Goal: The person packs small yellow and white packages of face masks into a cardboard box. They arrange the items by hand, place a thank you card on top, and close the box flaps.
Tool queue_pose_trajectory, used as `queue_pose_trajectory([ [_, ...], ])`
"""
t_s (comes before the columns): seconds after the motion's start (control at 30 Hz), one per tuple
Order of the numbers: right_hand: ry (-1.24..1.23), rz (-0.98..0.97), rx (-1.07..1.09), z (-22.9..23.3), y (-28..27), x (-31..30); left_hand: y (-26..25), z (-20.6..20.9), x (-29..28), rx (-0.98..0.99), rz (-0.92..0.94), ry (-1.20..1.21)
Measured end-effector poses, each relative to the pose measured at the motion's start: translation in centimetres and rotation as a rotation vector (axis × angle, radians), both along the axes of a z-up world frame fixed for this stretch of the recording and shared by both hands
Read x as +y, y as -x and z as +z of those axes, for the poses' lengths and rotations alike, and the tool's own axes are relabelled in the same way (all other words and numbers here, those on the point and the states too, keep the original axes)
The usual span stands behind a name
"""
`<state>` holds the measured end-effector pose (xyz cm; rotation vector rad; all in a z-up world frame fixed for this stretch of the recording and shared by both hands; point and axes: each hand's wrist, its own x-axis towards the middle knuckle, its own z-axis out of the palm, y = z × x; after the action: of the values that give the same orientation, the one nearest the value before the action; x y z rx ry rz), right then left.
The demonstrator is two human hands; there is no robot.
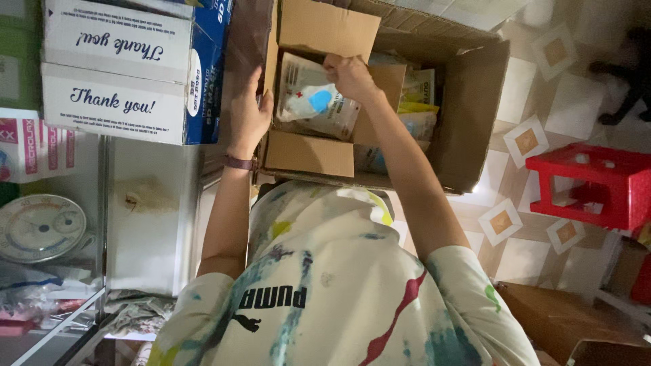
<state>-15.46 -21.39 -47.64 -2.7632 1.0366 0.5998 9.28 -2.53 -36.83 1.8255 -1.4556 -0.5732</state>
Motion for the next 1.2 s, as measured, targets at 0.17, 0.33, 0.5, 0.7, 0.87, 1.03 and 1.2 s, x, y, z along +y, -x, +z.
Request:
queue_pose_trajectory([
  [0.17,-0.158,-0.143,-0.296,0.1,-2.0,0.6,0.0,-0.6,0.3,-0.045,0.011,0.088],
  [0.33,-0.29,-0.274,-0.367,2.4,-2.4,1.7,0.3,-0.6,0.2,0.06,0.029,-0.009],
  [0.5,-0.058,-0.174,-0.395,4.7,-1.8,3.3,0.2,-0.2,0.5,0.054,0.02,0.051],
  [0.7,-0.34,-0.676,-0.736,9.6,3.4,3.2,0.5,0.3,0.4,-0.009,0.004,0.028],
  [0.87,-0.222,-0.686,-1.536,11.2,12.7,4.3,0.4,1.8,-0.4,-0.046,0.026,-0.203],
  [1.03,-0.123,-1.024,-1.24,8.1,20.6,6.3,2.4,4.5,-1.2,-0.383,-0.009,0.259],
  [1.2,-0.193,-0.864,-0.664,2.1,24.2,9.7,7.0,5.6,-3.1,-0.239,-0.145,0.381],
])
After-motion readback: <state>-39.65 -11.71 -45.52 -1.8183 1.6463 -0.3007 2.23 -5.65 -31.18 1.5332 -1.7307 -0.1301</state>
